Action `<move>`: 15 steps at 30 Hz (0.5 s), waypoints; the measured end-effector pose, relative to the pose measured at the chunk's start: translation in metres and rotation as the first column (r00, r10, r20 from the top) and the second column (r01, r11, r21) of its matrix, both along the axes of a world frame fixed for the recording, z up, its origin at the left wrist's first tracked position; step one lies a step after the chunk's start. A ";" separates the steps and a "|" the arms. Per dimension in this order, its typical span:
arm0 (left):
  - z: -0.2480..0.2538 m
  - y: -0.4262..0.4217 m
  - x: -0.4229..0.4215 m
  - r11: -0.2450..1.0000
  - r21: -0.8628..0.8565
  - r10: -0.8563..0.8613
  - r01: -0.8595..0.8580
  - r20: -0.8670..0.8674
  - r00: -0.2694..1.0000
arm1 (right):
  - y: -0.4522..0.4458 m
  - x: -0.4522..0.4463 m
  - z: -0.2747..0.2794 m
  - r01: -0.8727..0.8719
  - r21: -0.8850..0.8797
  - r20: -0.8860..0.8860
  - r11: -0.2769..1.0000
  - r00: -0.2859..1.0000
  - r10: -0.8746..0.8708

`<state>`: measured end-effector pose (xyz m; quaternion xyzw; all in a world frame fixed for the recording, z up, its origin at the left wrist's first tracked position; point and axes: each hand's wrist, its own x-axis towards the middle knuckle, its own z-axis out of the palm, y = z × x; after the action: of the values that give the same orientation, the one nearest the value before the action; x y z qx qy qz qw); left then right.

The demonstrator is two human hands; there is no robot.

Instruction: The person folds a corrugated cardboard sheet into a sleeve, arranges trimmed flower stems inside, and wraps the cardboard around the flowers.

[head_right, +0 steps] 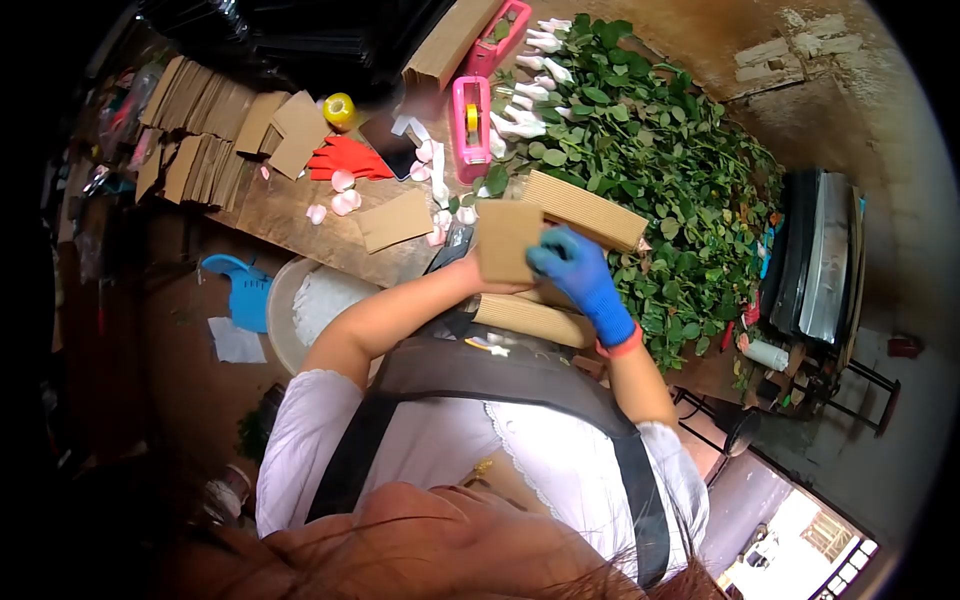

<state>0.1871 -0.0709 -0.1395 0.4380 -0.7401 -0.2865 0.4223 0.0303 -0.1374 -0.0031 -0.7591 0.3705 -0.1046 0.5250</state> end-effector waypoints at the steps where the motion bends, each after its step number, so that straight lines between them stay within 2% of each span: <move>1: 0.033 0.008 0.010 0.999 0.018 0.041 -0.045 0.159 0.986 | 0.004 -0.023 -0.003 0.125 0.221 -0.052 0.967 0.992 -0.117; 3: 0.025 0.007 0.007 0.951 -0.297 0.195 -0.089 0.350 0.916 | 0.014 -0.047 -0.021 0.288 0.260 -0.144 0.922 0.955 -0.258; 4: 0.022 0.006 0.006 0.951 -0.288 0.212 -0.109 0.356 0.910 | 0.014 -0.053 -0.032 0.322 0.322 -0.162 0.890 0.945 -0.284; 6: 0.019 0.003 0.013 0.959 -0.279 0.125 -0.044 0.279 0.952 | 0.014 -0.057 -0.043 0.383 0.443 -0.198 0.810 0.924 -0.328; 8: 0.028 0.008 0.034 0.967 -0.255 0.075 -0.017 0.221 0.972 | 0.010 -0.055 -0.049 0.373 0.437 -0.251 0.818 0.924 -0.287; 10: -0.001 0.018 0.059 0.923 -0.221 0.325 -0.316 0.005 0.946 | 0.008 -0.045 -0.048 0.379 0.370 -0.335 0.848 0.906 -0.258; 12: 0.004 0.017 0.094 0.776 0.047 0.629 -0.629 -0.124 0.767 | 0.010 -0.041 -0.045 0.401 0.353 -0.329 0.845 0.899 -0.289; 13: 0.009 0.012 0.115 0.606 0.279 0.790 -0.745 -0.096 0.606 | 0.014 -0.040 -0.045 0.412 0.346 -0.332 0.843 0.894 -0.301; 15: -0.023 -0.015 0.169 0.301 0.104 0.954 -0.948 -0.028 0.300 | 0.017 -0.042 -0.044 0.404 0.330 -0.325 0.853 0.897 -0.300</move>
<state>0.3557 -0.0858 -0.1626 0.7919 -0.3101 -0.0252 0.5254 -0.0114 -0.1206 -0.0474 -0.5650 0.5835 -0.0229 0.5830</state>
